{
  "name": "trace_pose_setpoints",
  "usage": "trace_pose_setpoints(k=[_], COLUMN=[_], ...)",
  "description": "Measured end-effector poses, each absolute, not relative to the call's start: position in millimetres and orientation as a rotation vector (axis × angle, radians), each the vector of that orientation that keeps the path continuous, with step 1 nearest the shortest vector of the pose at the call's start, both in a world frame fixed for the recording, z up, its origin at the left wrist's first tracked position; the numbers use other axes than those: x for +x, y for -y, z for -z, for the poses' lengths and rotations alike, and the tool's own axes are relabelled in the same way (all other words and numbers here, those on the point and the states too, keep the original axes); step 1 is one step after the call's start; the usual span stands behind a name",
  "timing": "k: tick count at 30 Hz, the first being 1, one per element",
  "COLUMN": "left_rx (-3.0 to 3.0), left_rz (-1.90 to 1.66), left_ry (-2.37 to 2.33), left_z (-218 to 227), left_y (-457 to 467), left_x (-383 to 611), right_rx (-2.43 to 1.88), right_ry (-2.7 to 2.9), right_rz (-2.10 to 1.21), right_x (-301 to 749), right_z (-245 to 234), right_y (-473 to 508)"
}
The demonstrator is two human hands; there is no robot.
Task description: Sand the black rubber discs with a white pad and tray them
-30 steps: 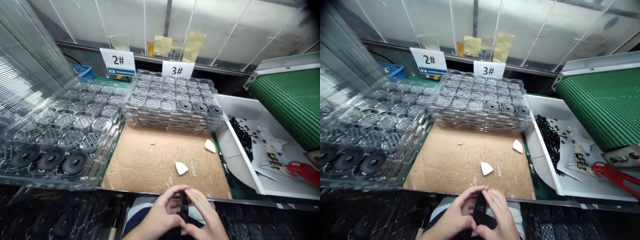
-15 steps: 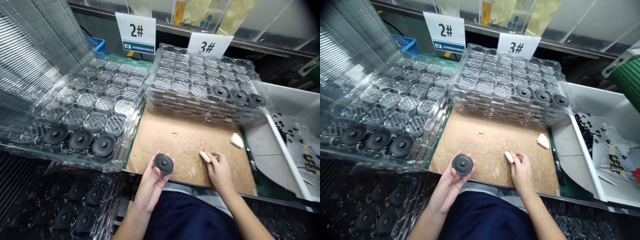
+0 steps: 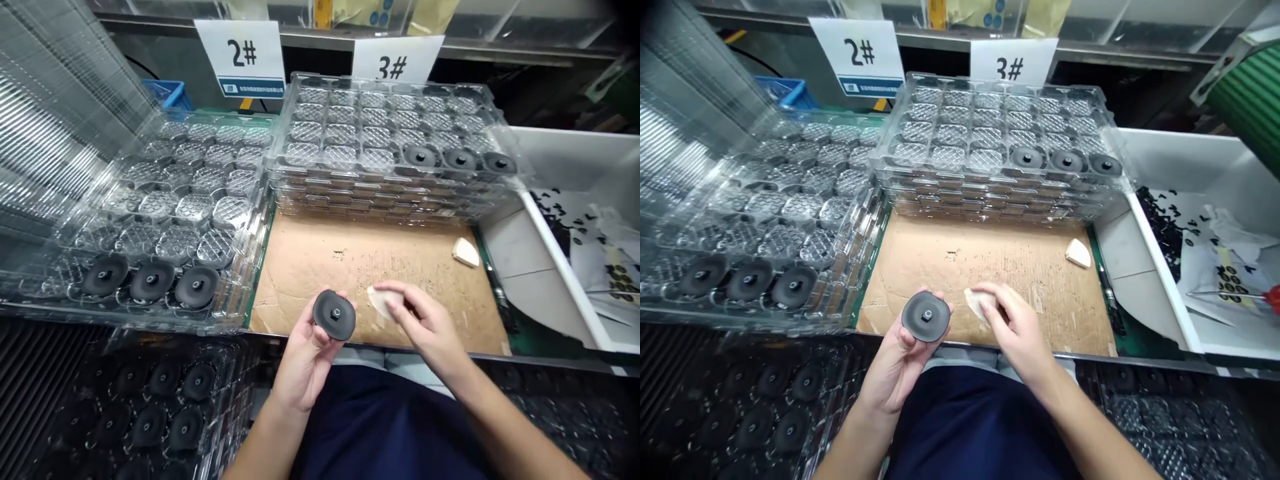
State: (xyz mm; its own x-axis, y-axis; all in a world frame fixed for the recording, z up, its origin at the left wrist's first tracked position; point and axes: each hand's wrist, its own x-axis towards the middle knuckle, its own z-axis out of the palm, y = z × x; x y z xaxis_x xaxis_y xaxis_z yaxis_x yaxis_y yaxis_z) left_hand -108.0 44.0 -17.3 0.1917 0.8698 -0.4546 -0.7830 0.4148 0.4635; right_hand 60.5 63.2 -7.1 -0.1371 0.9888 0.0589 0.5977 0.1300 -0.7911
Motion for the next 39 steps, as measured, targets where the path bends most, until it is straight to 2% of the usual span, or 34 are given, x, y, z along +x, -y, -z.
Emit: trace_pose_setpoints(k=[3,6,9,13,18,23,28,33,37,39], left_rx=[0.215,0.255,0.289,0.371,0.395,0.445,0.364,0.425,0.345,0.314], left_rz=[-1.126,-1.085,-1.105,-1.080,-1.067,-1.004,-0.988,-0.913,-0.883,-0.841], left_ry=[-0.732,-0.736,-0.788,-0.798,-0.819,-0.840,-0.902,-0.894,-0.874,-0.855], left_z=[9.3,3.8,-0.7,-7.2,-10.9,-15.0,-13.9,-17.4,-20.5,-18.3], left_y=[-42.4,-39.9,-39.1,-39.4,-40.0,-43.8,-47.0,-48.1,-47.8,-47.9], left_x=[-94.5,-85.5,-77.7,-68.7,-63.1,-49.5,-42.7,-32.1,-32.6,-31.5], right_rx=[-1.182,-1.035,-1.077,-1.056,-1.023,-1.040,-1.044,-1.063,-1.053,-1.227], right_ry=[1.804,1.908,2.005,1.914,1.887,1.809,1.806,1.759,1.840,1.877], right_rz=[-0.801,-0.894,-0.962,-0.733,-0.918,-0.653,-0.960,-0.675,-0.957,-0.913], right_x=[45.0,38.1,44.3,57.3,70.7,80.5,95.3,100.8,120.1,129.6], right_z=[-31.5,-50.9,-55.3,-55.0,-54.6,-53.1,-49.8,-51.4,-52.8,-54.8], right_y=[-59.7,-51.9,-51.4,-47.3,-39.9,-47.3,-43.7,-53.0,-37.8,-33.4])
